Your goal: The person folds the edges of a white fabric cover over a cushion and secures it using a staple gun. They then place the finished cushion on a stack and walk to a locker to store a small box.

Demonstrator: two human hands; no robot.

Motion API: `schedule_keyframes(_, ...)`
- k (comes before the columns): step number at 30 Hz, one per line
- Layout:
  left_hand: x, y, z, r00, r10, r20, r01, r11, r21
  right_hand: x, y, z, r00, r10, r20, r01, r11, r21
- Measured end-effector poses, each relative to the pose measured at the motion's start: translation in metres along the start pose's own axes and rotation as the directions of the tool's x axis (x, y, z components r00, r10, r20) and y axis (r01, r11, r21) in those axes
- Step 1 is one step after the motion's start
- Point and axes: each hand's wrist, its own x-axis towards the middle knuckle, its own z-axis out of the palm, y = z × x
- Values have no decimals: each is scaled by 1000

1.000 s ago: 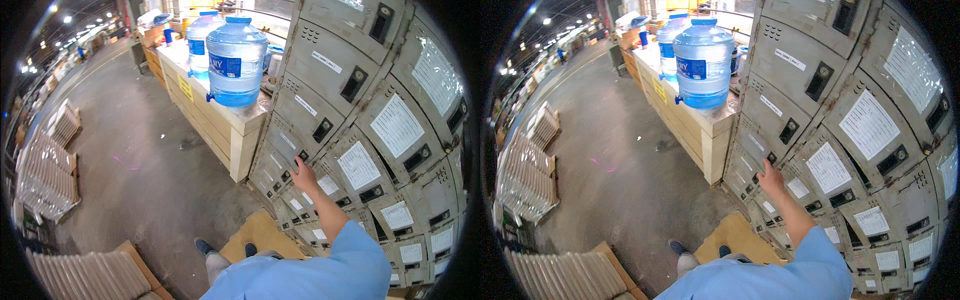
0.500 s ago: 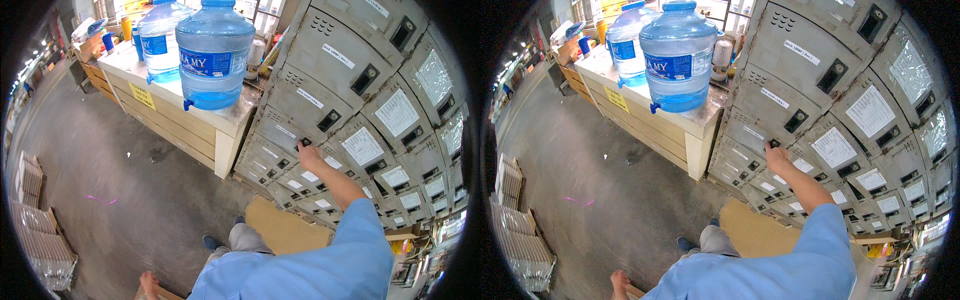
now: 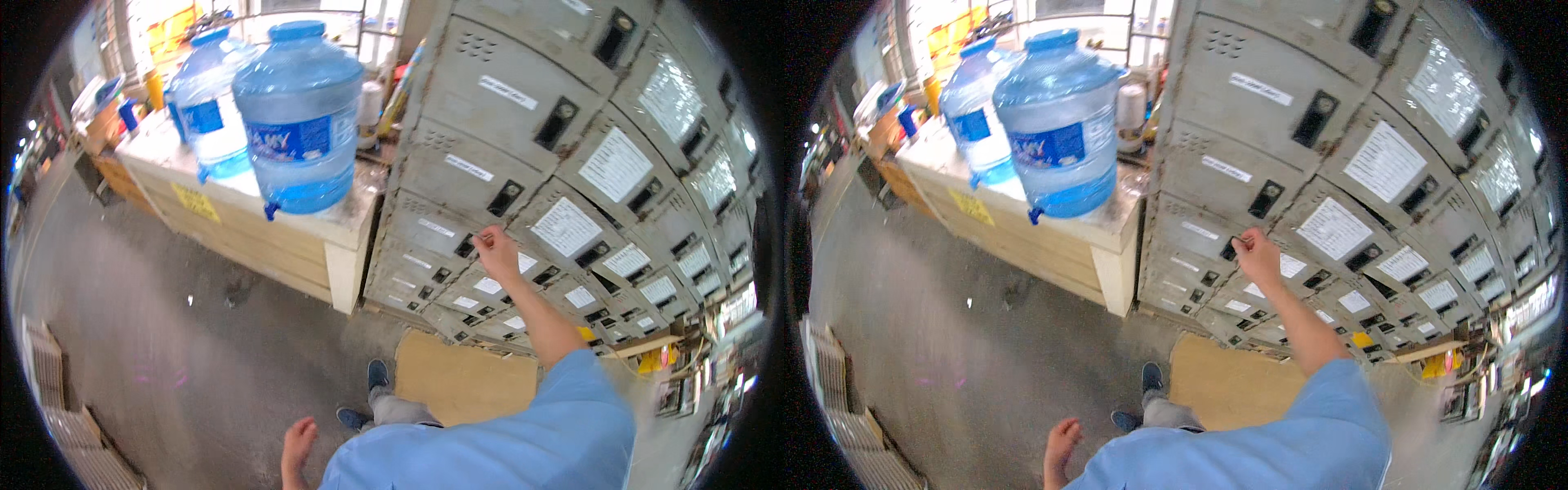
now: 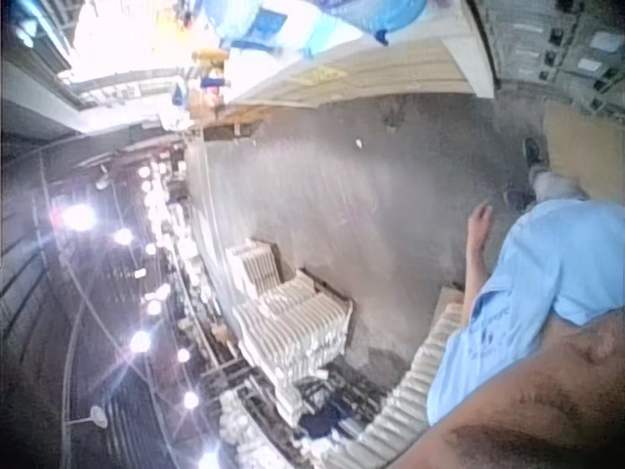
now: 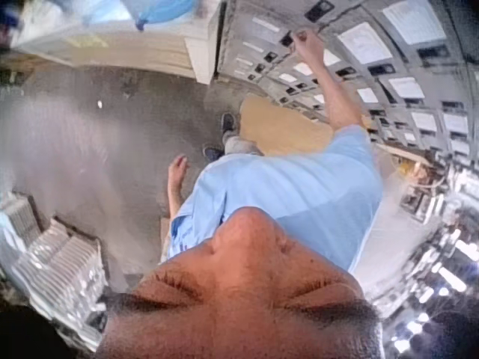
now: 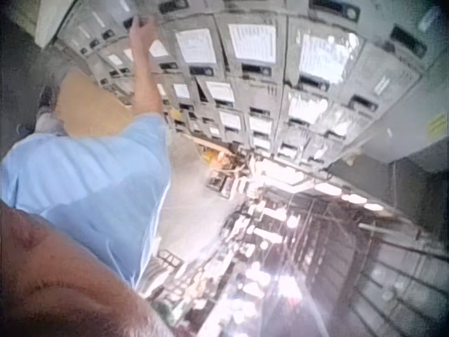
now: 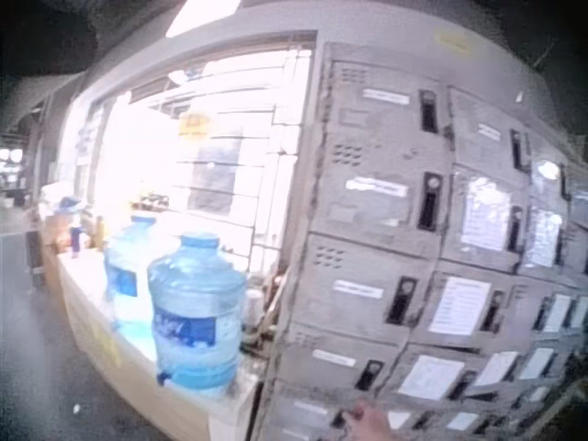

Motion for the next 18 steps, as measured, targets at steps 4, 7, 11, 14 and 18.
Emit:
schedule_keyframes(4, -14, -12, 5, 985, -173, -25, 174, 984, 35, -4, -17, -40, 933, -258, -252, 229, 964, -138)
schedule_keyframes(7, -11, -15, -6, 984, -176, -19, 177, 969, 174, 8, -25, -74, 928, -352, -118, 247, 822, -513)
schedule_keyframes(11, 1, -4, -13, 998, -42, -38, 51, 953, 298, 15, -30, -108, 968, -200, 149, 245, 657, -713)
schedule_keyframes(14, 7, 15, -6, 998, 47, -52, -41, 993, 112, -14, -48, -96, 960, -51, 276, 239, 662, -710)
schedule_keyframes(18, 10, 46, 2, 985, 171, 27, -172, 984, 47, -101, -110, -81, 825, -396, 404, 554, 711, -434)
